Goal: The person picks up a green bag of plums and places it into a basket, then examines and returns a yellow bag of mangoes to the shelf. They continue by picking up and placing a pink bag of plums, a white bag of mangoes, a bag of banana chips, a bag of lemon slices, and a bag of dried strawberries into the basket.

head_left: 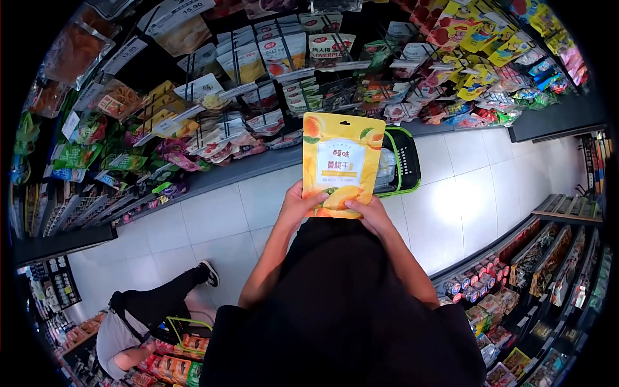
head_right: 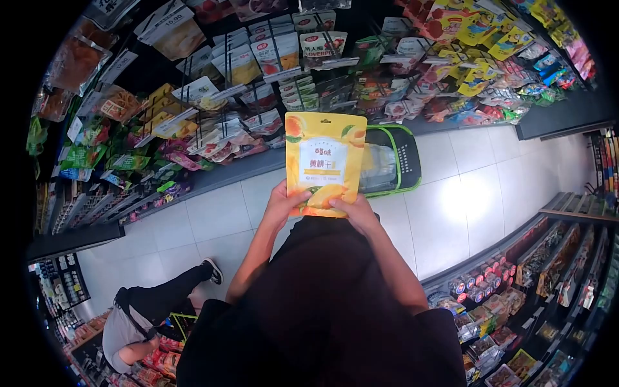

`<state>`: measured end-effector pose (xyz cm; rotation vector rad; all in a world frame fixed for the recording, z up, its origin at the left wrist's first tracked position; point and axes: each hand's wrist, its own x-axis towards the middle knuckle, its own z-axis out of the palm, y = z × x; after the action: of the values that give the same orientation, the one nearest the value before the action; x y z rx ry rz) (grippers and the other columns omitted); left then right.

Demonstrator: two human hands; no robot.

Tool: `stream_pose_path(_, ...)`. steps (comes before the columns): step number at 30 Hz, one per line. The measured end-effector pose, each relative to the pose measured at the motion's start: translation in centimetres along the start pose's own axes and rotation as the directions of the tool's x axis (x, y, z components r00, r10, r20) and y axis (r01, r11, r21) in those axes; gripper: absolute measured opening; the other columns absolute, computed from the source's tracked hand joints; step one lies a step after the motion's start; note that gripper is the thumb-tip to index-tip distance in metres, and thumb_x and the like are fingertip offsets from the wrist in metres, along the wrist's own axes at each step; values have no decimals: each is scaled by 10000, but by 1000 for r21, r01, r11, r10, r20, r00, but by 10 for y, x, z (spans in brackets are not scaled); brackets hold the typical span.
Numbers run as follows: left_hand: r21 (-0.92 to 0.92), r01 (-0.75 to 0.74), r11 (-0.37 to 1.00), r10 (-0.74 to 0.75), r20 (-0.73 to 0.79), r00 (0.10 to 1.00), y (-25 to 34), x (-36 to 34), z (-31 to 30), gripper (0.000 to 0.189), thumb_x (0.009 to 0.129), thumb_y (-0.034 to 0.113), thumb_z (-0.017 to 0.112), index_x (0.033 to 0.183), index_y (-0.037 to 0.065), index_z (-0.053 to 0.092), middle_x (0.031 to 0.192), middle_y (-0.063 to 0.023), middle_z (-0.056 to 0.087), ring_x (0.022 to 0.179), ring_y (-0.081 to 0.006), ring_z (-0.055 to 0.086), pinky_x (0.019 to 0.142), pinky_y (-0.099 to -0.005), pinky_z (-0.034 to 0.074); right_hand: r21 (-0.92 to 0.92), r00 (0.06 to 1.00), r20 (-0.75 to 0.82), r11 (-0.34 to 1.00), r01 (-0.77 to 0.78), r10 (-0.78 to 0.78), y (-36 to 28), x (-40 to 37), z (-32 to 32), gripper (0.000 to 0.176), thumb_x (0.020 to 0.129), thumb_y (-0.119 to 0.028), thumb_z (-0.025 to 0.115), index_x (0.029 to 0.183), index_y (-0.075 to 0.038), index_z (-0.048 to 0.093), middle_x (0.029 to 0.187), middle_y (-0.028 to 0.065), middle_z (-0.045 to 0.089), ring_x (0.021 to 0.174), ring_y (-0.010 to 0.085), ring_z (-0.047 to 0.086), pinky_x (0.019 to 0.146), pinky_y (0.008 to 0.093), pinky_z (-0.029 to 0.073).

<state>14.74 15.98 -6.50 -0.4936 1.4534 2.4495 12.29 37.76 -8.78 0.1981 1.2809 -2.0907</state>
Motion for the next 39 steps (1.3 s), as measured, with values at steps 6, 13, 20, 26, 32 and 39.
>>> stream_pose_path(6, 126, 10, 992, -9, -2, 1000, -5, -5, -9, 452, 787, -13, 762, 1190, -39, 560, 1126, -122, 671, 973, -171, 661, 842, -301, 553, -29, 1000, 3, 999, 26, -26, 9, 1, 3, 355, 880, -24, 664, 1211, 57, 564, 1135, 135, 657, 1023, 202, 649, 925, 333, 520)
stream_pose_path(13, 162, 53, 985, -44, -57, 997, 8, -12, -6, 450, 781, -15, 767, 1181, -56, 566, 1106, -128, 677, 946, -166, 664, 826, -299, 554, -22, 1000, 20, 1000, -14, 14, 1, 1, 13, 356, 879, -37, 668, 1209, 51, 570, 1120, 129, 663, 1018, 201, 651, 920, 330, 519)
stream_pose_path(20, 114, -24, 993, 25, -10, 1000, 2, -3, -11, 454, 771, -6, 780, 1174, -58, 577, 1097, -130, 681, 941, -165, 665, 823, -295, 552, -24, 998, 54, 1000, -7, 9, -2, 6, 12, 404, 854, -27, 687, 1229, 47, 555, 1148, 122, 651, 1052, 201, 638, 940, 334, 509)
stream_pose_path(26, 129, -35, 991, 36, -6, 999, 8, 7, -4, 422, 788, -16, 752, 1178, -36, 593, 1095, -112, 687, 937, -153, 662, 817, -289, 542, 12, 999, 33, 1000, 3, -3, -13, 13, 9, 442, 850, -8, 685, 1258, 48, 524, 1156, 129, 644, 1046, 209, 642, 937, 340, 517)
stream_pose_path(32, 123, -39, 992, 41, -11, 999, 16, 8, 2, 383, 848, 61, 732, 1185, -57, 593, 1104, -119, 681, 942, -147, 656, 823, -288, 539, 12, 998, 54, 1000, 22, -22, -20, 22, 6, 410, 856, -22, 688, 1232, 54, 543, 1142, 132, 649, 1032, 206, 647, 920, 336, 524)
stream_pose_path(39, 142, -57, 988, 63, -41, 997, 21, 9, 4, 355, 877, 99, 712, 1180, -53, 609, 1092, -100, 685, 934, -133, 646, 805, -269, 526, -58, 992, 121, 998, 22, -15, -35, 34, 5, 360, 866, -49, 689, 1196, 47, 582, 1115, 113, 663, 1017, 187, 649, 917, 314, 514)
